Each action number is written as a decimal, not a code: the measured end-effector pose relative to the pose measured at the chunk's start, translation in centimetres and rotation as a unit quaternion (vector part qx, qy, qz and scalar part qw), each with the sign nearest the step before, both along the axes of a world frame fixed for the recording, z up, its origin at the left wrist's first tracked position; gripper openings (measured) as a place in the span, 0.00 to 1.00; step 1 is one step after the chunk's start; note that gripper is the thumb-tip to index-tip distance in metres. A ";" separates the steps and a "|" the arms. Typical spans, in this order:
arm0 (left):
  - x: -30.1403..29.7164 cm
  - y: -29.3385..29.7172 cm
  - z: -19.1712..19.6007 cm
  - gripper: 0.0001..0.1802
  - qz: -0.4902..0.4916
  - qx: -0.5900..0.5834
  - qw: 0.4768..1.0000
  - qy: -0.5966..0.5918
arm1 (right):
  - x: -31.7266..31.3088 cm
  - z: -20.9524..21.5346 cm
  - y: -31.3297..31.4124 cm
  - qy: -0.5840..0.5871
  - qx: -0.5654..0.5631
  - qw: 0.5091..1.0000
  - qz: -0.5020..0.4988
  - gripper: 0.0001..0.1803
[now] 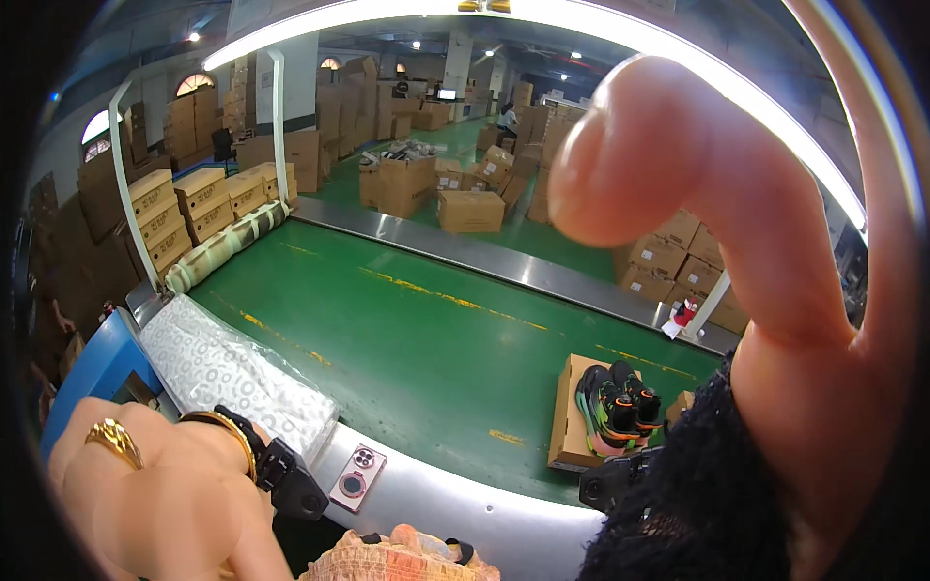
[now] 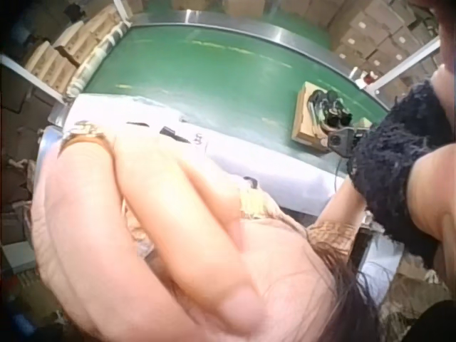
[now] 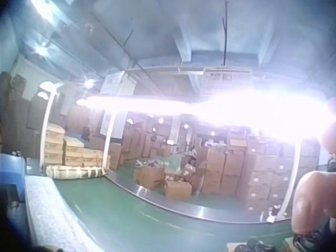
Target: Packing pairs of athletic shoes into cardboard boxes with tissue paper.
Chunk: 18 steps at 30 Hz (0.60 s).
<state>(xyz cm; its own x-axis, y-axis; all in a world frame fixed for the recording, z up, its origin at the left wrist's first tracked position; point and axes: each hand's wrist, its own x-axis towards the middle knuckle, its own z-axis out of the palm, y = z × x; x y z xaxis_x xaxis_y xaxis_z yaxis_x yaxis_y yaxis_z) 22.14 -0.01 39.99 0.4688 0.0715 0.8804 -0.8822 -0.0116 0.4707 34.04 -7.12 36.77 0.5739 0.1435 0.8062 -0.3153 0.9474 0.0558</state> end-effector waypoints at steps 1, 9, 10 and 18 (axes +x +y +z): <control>0.6 0.7 0.2 0.11 -0.085 -0.017 0.996 0.007 | -0.1 -0.1 0.2 0.003 0.000 1.000 -0.001 0.09; 3.2 -0.4 0.8 0.12 -0.435 -0.125 0.888 0.079 | -1.0 -0.3 -1.0 0.022 0.006 1.000 0.007 0.07; 3.8 -0.1 0.5 0.12 -0.457 -0.141 0.874 0.086 | -1.1 -0.4 -0.8 0.023 0.002 1.000 0.007 0.07; 4.9 -0.3 -1.1 0.15 -0.612 -0.264 0.730 0.152 | -1.4 -4.2 -1.7 0.052 0.086 0.995 0.003 0.08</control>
